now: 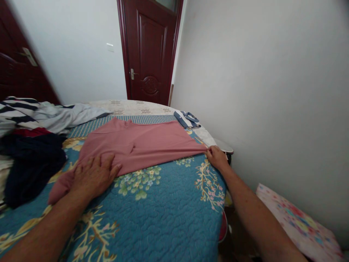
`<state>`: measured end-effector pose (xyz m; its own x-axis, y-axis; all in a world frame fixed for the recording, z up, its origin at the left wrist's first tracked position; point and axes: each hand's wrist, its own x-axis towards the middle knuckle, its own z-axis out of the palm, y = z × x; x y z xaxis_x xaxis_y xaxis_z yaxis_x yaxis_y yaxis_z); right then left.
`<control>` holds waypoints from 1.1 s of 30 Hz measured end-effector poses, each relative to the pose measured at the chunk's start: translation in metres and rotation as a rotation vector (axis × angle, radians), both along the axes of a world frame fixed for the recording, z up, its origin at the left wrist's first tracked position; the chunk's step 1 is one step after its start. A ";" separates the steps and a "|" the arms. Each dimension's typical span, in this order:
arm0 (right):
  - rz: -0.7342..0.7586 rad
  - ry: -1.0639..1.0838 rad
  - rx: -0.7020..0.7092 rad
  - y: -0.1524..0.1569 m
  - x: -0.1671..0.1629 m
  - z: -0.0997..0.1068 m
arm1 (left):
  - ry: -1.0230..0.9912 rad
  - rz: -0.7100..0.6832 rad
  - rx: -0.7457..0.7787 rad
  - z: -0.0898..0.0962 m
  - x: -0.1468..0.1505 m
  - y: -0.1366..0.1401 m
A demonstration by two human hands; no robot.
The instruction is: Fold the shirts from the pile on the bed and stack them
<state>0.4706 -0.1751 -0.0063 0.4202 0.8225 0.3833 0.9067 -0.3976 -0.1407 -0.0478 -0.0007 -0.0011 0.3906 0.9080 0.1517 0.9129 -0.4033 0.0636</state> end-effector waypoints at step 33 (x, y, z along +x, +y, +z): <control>0.174 -0.148 -0.239 0.103 -0.045 0.015 | 0.091 0.016 0.051 -0.008 -0.002 -0.004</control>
<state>0.4256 -0.0716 0.0089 0.2193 0.9513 0.2168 0.9676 -0.2406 0.0767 -0.0503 -0.0051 -0.0092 0.3902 0.9063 0.1620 0.9203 -0.3891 -0.0402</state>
